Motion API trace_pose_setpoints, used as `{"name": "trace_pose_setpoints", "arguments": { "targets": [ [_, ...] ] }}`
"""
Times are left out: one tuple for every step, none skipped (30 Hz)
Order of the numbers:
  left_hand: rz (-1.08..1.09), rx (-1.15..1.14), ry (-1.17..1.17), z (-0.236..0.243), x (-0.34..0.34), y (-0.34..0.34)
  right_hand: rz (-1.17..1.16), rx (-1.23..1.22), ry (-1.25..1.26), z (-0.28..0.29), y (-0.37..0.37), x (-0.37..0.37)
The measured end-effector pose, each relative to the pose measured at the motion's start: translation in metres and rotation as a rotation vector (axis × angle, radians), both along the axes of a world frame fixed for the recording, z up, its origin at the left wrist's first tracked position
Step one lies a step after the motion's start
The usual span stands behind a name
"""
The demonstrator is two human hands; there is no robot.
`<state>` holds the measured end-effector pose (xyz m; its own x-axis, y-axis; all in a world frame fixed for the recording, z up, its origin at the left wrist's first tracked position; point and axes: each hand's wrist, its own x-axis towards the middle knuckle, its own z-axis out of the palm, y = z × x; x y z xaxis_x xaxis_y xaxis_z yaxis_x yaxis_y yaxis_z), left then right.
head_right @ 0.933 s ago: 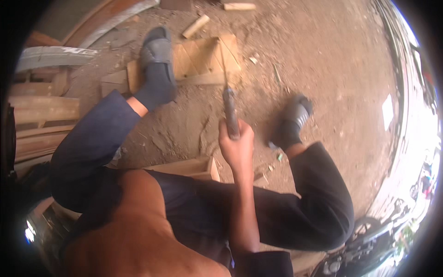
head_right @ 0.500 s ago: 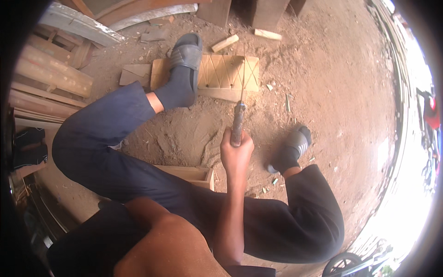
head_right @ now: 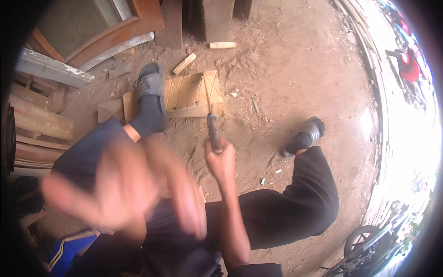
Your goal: The person sits on the ground and uses a hand saw to cut a small rectangular block of wood. They hold the wood steady with their left hand and saw back and forth with their right hand, creating sawdust on the dirt floor.
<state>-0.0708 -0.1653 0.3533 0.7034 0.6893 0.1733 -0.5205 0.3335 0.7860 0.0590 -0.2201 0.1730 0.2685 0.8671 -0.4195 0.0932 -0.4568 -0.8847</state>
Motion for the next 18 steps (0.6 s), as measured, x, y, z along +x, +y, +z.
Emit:
{"name": "trace_pose_setpoints", "arguments": {
  "targets": [
    [0.077,-0.129,0.095,-0.041,0.001,0.018,-0.027,-0.017,-0.064,0.000,0.002,0.014],
    [0.445,-0.001,0.070,-0.057,0.016,0.039,-0.019,-0.036,-0.099,0.005,0.002,0.022],
    [0.734,0.110,0.311,-0.062,0.018,0.064,0.033,-0.042,-0.097,0.016,0.009,0.014],
    [0.882,0.161,0.449,-0.097,0.013,0.100,0.062,-0.047,-0.086,0.023,0.012,0.004],
    [0.973,0.043,0.520,-0.138,0.015,0.132,0.081,-0.052,-0.087,0.027,0.013,-0.002],
    [1.009,-0.122,0.502,-0.180,0.018,0.156,0.101,-0.054,-0.137,0.024,0.013,-0.003],
    [1.034,-0.208,0.643,-0.203,0.024,0.164,0.103,-0.070,-0.137,0.018,0.010,0.000],
    [1.036,0.047,1.014,-0.248,0.011,0.182,0.117,-0.075,-0.127,0.013,0.008,-0.001],
    [0.821,0.265,1.203,-0.270,0.006,0.184,0.110,-0.091,-0.135,0.008,0.007,0.005],
    [0.559,0.323,1.441,-0.275,0.010,0.180,0.099,-0.116,-0.135,0.006,0.006,0.013],
    [0.284,0.387,1.664,-0.277,0.010,0.176,0.083,-0.118,-0.110,0.008,0.005,0.018],
    [-0.026,0.492,1.750,-0.309,-0.016,0.182,0.090,-0.110,-0.064,0.013,0.005,0.014],
    [-0.280,0.611,1.900,-0.291,0.000,0.171,0.064,-0.116,-0.048,0.014,0.004,0.021],
    [-0.278,0.667,1.931,-0.295,0.000,0.168,0.062,-0.131,-0.049,0.017,0.002,0.022],
    [-0.275,0.722,1.961,-0.299,-0.003,0.166,0.061,-0.145,-0.050,0.020,-0.001,0.022],
    [-0.282,0.759,1.972,-0.302,-0.002,0.160,0.056,-0.163,-0.056,0.022,-0.006,0.023],
    [-0.288,0.796,1.983,-0.304,-0.001,0.154,0.042,-0.154,-0.040,0.026,-0.010,0.022],
    [-0.292,0.832,1.994,-0.307,-0.001,0.150,0.029,-0.144,-0.025,0.029,-0.014,0.020]
  ]
}}
